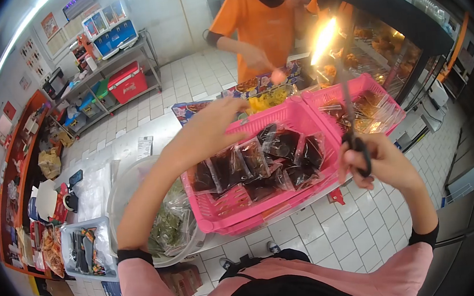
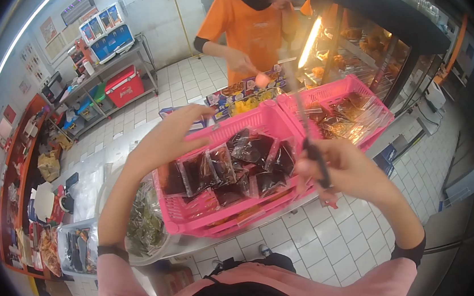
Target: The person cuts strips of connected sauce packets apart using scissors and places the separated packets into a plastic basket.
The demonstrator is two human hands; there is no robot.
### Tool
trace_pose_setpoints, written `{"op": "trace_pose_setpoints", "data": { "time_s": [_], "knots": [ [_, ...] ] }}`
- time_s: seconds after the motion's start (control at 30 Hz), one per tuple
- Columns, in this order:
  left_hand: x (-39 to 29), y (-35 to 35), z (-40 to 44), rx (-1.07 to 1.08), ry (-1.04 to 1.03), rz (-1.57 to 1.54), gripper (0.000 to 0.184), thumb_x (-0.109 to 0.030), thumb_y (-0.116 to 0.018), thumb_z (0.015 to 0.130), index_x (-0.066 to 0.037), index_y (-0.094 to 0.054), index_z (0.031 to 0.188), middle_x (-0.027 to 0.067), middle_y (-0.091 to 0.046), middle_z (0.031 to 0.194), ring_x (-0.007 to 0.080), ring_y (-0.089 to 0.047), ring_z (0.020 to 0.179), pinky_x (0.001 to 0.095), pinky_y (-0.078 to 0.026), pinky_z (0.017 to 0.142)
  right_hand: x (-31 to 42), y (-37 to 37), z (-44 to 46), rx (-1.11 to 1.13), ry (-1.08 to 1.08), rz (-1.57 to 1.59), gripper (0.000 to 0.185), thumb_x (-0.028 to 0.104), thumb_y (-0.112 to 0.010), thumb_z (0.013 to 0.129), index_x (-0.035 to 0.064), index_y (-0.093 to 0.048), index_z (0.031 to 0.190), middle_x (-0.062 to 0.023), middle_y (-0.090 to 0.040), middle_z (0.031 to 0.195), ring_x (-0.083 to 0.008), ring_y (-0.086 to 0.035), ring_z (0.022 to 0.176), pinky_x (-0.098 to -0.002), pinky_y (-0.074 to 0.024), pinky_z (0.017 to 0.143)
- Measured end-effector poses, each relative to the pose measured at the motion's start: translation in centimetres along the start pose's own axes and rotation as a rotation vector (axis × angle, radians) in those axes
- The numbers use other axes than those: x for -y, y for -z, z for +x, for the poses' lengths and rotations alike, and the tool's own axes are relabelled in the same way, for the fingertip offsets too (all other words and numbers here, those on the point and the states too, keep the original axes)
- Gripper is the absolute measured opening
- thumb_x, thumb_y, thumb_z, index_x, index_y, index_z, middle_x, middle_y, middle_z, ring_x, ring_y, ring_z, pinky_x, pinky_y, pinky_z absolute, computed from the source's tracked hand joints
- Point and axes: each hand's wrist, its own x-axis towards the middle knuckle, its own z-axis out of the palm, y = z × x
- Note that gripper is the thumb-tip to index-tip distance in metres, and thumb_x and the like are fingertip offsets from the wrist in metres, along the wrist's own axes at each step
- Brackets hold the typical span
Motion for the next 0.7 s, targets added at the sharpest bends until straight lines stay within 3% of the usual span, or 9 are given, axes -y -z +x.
{"op": "trace_pose_setpoints", "data": {
  "time_s": [0.07, 0.17, 0.23, 0.33, 0.4, 0.47, 0.53, 0.67, 0.7],
  "knots": [
    [-0.8, -1.6, 2.8, 0.308, -0.061, -0.248, 0.041, -0.024, -0.059, 0.076, -0.004, -0.046, 0.109, 0.0117, -0.048, 0.111, 0.0264, -0.046, 0.105, 0.0348, -0.038, 0.087, -0.8, 1.3, -0.9, -0.139, 0.059, 0.004, 0.033, 0.031, -0.051, 0.085, -0.0017, -0.047, 0.078, -0.0147, -0.059, 0.065, -0.0086, -0.042, 0.035, -0.0206, -0.0303, 0.032],
    [0.7, -7.7, 5.6, 0.383, -0.199, -0.192, 0.039, -0.026, -0.059, 0.077, -0.003, -0.047, 0.105, 0.0147, -0.050, 0.102, 0.0274, -0.049, 0.100, 0.0353, -0.039, 0.086, -1.4, 2.0, -2.7, -0.164, 0.009, 0.001, 0.032, 0.030, -0.049, 0.086, -0.0010, -0.047, 0.079, -0.0140, -0.059, 0.065, -0.0087, -0.042, 0.035, -0.0208, -0.0325, 0.035],
    [1.7, -10.2, 6.9, 0.239, -0.494, 0.034, 0.036, -0.028, -0.060, 0.076, -0.002, -0.050, 0.098, 0.0161, -0.053, 0.088, 0.0290, -0.053, 0.087, 0.0372, -0.041, 0.078, -2.0, 2.1, -3.9, -0.146, -0.006, 0.029, 0.032, 0.031, -0.050, 0.086, -0.0005, -0.048, 0.079, -0.0139, -0.061, 0.068, -0.0086, -0.043, 0.036, -0.0208, -0.0343, 0.038],
    [0.7, -7.9, 8.7, 0.520, -0.285, -0.017, 0.032, -0.028, -0.060, 0.075, -0.001, -0.052, 0.090, 0.0149, -0.052, 0.072, 0.0295, -0.054, 0.075, 0.0381, -0.041, 0.068, -3.2, 1.7, -5.5, -0.152, 0.017, 0.028, 0.034, 0.033, -0.050, 0.085, -0.0014, -0.049, 0.080, -0.0142, -0.060, 0.067, -0.0088, -0.042, 0.034, -0.0207, -0.0361, 0.041],
    [0.1, -5.9, 9.0, 0.519, -0.325, -0.038, 0.031, -0.028, -0.060, 0.076, -0.001, -0.053, 0.091, 0.0132, -0.051, 0.069, 0.0281, -0.053, 0.071, 0.0373, -0.040, 0.065, -3.6, 1.6, -6.3, -0.150, -0.048, 0.022, 0.039, 0.037, -0.052, 0.084, -0.0014, -0.051, 0.081, -0.0126, -0.061, 0.067, -0.0100, -0.047, 0.042, -0.0230, -0.0404, 0.048],
    [0.2, -5.0, 8.8, 0.516, -0.366, -0.053, 0.031, -0.027, -0.061, 0.076, -0.001, -0.054, 0.091, 0.0116, -0.049, 0.065, 0.0267, -0.052, 0.067, 0.0365, -0.039, 0.062, -5.3, 1.1, -6.5, -0.119, 0.085, -0.065, 0.042, 0.042, -0.053, 0.082, -0.0006, -0.052, 0.081, -0.0095, -0.061, 0.068, -0.0115, -0.050, 0.055, -0.0251, -0.0423, 0.056],
    [0.3, -4.2, 8.0, 0.355, -0.364, -0.282, 0.032, -0.027, -0.059, 0.078, -0.002, -0.054, 0.097, 0.0115, -0.048, 0.069, 0.0232, -0.050, 0.068, 0.0342, -0.038, 0.061, -6.4, 0.2, -6.6, -0.055, 0.092, -0.112, 0.039, 0.041, -0.053, 0.082, 0.0015, -0.054, 0.080, -0.0054, -0.061, 0.068, -0.0115, -0.052, 0.063, -0.0257, -0.0428, 0.062],
    [-0.3, -1.9, 6.3, 0.277, -0.182, -0.293, 0.036, -0.028, -0.058, 0.080, -0.001, -0.053, 0.102, 0.0079, -0.050, 0.076, 0.0175, -0.050, 0.072, 0.0308, -0.039, 0.064, -8.7, -2.8, -5.5, 0.056, 0.054, -0.126, 0.034, 0.036, -0.050, 0.084, 0.0028, -0.054, 0.080, -0.0037, -0.060, 0.066, -0.0092, -0.051, 0.059, -0.0228, -0.0410, 0.053],
    [-0.6, -1.8, 5.9, 0.189, -0.124, -0.531, 0.028, -0.024, -0.057, 0.081, -0.001, -0.052, 0.096, 0.0051, -0.050, 0.076, 0.0147, -0.048, 0.072, 0.0293, -0.039, 0.064, -9.1, -3.3, -4.8, 0.043, 0.110, -0.107, 0.034, 0.035, -0.047, 0.086, 0.0023, -0.055, 0.081, -0.0030, -0.059, 0.063, -0.0090, -0.053, 0.059, -0.0218, -0.0392, 0.050]
  ]
}}
